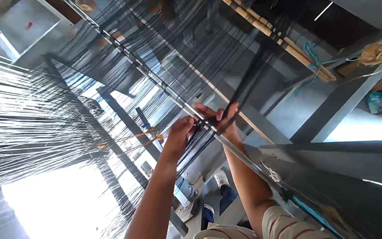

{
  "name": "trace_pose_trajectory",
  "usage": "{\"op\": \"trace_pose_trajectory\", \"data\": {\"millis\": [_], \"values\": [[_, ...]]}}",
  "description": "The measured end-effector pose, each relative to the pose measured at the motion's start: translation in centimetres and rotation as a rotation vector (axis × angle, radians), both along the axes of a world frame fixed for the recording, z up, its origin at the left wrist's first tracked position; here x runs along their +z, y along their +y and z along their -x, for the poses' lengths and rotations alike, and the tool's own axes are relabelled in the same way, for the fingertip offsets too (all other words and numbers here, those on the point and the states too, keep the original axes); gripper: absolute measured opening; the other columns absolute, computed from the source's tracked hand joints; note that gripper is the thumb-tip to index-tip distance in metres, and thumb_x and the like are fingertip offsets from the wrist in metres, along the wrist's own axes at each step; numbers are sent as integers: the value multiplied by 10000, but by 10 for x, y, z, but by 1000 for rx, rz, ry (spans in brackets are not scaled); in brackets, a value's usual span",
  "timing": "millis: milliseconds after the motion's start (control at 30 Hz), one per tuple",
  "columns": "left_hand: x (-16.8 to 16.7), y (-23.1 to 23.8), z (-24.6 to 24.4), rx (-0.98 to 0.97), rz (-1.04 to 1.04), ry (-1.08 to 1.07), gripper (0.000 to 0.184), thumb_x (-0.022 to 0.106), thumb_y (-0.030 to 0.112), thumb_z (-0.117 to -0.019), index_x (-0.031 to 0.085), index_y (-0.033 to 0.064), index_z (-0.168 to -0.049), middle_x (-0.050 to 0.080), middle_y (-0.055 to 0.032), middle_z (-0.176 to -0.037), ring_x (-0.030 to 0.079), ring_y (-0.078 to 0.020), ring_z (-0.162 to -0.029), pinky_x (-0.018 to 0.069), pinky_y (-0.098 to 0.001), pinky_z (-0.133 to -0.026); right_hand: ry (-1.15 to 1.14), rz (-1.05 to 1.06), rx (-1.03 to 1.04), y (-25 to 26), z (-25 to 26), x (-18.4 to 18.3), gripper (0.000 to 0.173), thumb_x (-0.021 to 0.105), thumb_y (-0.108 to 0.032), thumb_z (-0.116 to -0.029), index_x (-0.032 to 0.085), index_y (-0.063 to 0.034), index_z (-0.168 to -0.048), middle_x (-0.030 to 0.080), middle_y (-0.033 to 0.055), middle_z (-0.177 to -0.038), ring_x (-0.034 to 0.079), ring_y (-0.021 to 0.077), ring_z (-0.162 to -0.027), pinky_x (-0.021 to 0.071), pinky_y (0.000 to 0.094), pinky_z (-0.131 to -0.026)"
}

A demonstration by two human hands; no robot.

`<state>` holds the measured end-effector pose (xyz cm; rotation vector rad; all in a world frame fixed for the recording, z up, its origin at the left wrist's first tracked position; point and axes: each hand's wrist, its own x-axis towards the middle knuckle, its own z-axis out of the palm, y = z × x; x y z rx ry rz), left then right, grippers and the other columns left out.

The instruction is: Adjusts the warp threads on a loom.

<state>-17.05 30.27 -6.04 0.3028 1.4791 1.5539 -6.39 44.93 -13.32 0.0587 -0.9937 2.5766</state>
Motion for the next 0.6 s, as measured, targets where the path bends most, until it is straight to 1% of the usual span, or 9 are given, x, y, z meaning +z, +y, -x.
{"op": "trace_pose_trajectory", "data": {"millis": [67,133,233,267,333,400,467,533,600], "values": [[-1,-6,1,-62,-15,-33,221,487,36,-1031,665,54,-1160,698,22,-966,649,-53,-875,549,-260,-854,10,18,9,-5,-1,-8,832,221,-937,-825,769,-315,-890,567,-26,-1503,513,215,-1397,513,372,-1038],[-3,-10,2,-108,-21,-34,218,525,16,-995,669,41,-1156,708,5,-980,661,-70,-900,554,-282,-875,-9,58,-26,-9,-2,-13,777,268,-920,-840,770,-326,-844,582,-54,-1486,529,192,-1379,525,354,-1011],[-1,-11,4,-108,19,40,156,549,9,-995,697,44,-1026,696,25,-878,646,-45,-820,550,-252,-813,-29,80,-70,-12,-2,-15,726,314,-900,-851,771,-337,-834,625,-77,-1427,589,152,-1298,539,323,-972],[-1,-11,5,-104,35,70,156,557,7,-997,709,41,-1006,699,28,-869,645,-41,-816,546,-246,-810,-26,64,-100,-11,-2,-14,706,316,-880,-872,770,-341,-840,648,-85,-1392,606,132,-1271,539,303,-969],[2,-14,8,-112,52,116,159,559,8,-999,715,32,-1013,712,20,-891,661,-51,-849,553,-263,-850,-15,15,-161,-10,-2,-12,641,331,-830,-913,763,-358,-862,692,-112,-1288,619,85,-1216,522,258,-975],[3,-18,12,-127,47,144,153,564,27,-992,716,38,-1003,713,13,-896,668,-71,-869,553,-287,-882,-3,33,-166,-9,-1,-5,604,358,-812,-921,744,-355,-837,695,-122,-1125,629,51,-1072,533,214,-861],[6,-21,15,-134,39,178,153,570,42,-986,722,44,-1003,725,10,-907,683,-84,-894,557,-307,-908,-7,33,-143,-8,0,0,641,329,-825,-917,719,-333,-791,676,-107,-995,625,52,-944,527,213,-762],[13,-24,16,-126,59,214,161,563,20,-985,722,47,-999,726,18,-897,684,-76,-876,562,-292,-882,-16,19,-133,-9,0,4,667,315,-823,-917,702,-307,-747,685,-90,-934,640,65,-894,536,229,-736],[16,-25,17,-115,72,235,164,547,4,-987,703,54,-980,713,34,-864,679,-62,-830,569,-274,-845,-35,18,-124,-9,1,10,673,342,-831,-901,686,-288,-701,682,-78,-892,638,68,-852,535,230,-705]]}}
